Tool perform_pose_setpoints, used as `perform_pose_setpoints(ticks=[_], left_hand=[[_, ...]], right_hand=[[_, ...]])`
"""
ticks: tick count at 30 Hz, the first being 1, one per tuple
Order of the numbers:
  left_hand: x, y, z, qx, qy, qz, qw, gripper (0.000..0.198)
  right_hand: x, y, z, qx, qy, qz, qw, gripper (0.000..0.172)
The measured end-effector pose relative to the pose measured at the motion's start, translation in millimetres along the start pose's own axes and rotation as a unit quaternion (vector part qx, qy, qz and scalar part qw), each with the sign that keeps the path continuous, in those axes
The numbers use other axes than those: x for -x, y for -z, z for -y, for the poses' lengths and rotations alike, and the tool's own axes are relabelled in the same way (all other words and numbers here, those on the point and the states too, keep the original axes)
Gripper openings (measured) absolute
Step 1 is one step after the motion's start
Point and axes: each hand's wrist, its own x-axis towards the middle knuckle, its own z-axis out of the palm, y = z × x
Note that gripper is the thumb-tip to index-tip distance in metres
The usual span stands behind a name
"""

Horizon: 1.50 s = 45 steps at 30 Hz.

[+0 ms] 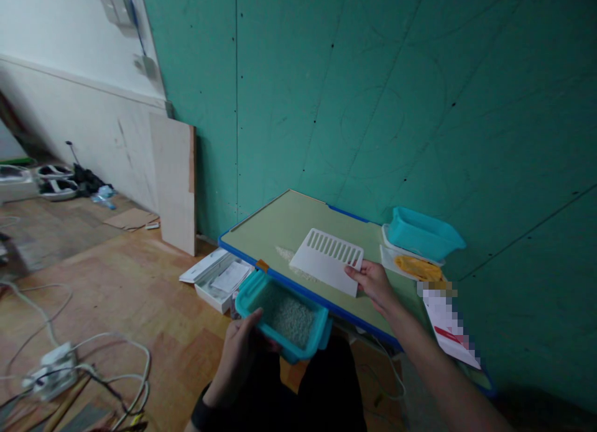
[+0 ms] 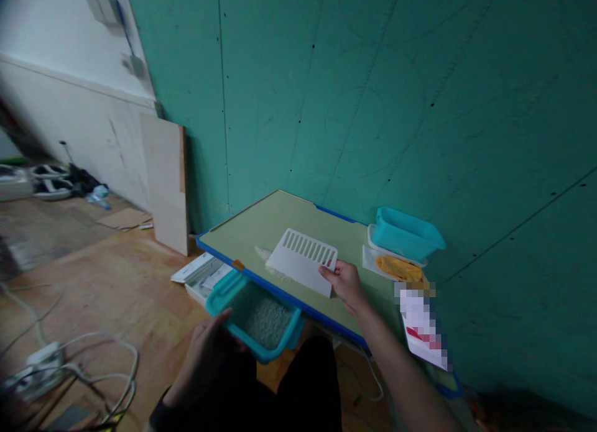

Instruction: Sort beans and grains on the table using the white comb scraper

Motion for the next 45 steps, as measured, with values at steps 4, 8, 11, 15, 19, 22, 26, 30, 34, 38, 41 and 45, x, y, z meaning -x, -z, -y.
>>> perform_pose_setpoints(ticks=[4, 8, 11, 15, 19, 22, 26, 30, 34, 38, 41, 45], left_hand=[[4, -2.1, -2, -0.001, -0.006, -0.014, 1.000, 0.057], [7, -4.1, -3, -0.007, -0.005, -0.018, 1.000, 0.055], [9, -5.6, -5, 0.007, -0.005, -0.010, 1.000, 0.051], [14, -9.0, -9, 0.004, -0.006, 0.000, 1.000, 0.049], [13, -8.3, -8, 0.003, -0.008, -0.013, 1.000, 0.049], [6, -3.0, -2, 0.015, -0.006, -0.015, 1.000, 0.050], [0, 2.6, 2, 0.007, 0.002, -0.009, 1.000, 0.051], [6, -0.9, -2, 0.016, -0.004, -0.013, 1.000, 0.047], [9, -3.7, -6, 0.015, -0.013, -0.020, 1.000, 0.047], [4, 0.6, -3, -0.005, -0.009, -0.038, 0.999, 0.048], [2, 1.3, 0, -0.006, -0.015, -0.035, 0.999, 0.049], [7, -5.7, -5, -0.021, -0.025, -0.042, 0.999, 0.052]], right_hand=[[-4, -11, 0, -0.007, -0.012, 0.009, 1.000, 0.058], [1, -20, -1, -0.018, -0.019, 0.021, 0.999, 0.056], [8, -26, 0, -0.030, -0.032, 0.035, 0.998, 0.056], [12, -31, 2, -0.037, -0.038, 0.051, 0.997, 0.056], [10, -33, 0, -0.060, -0.047, 0.060, 0.995, 0.056], [11, -33, -1, -0.075, -0.059, 0.064, 0.993, 0.058], [14, -24, 0, -0.080, -0.059, 0.039, 0.994, 0.061], [21, 4, 2, -0.068, -0.036, 0.003, 0.997, 0.060], [35, 38, -4, -0.023, -0.029, -0.021, 0.999, 0.057], [52, 45, -10, -0.022, -0.043, -0.024, 0.999, 0.057], [58, 35, -11, -0.038, -0.055, 0.002, 0.998, 0.057], [53, 29, -6, -0.036, -0.035, -0.007, 0.999, 0.058]])
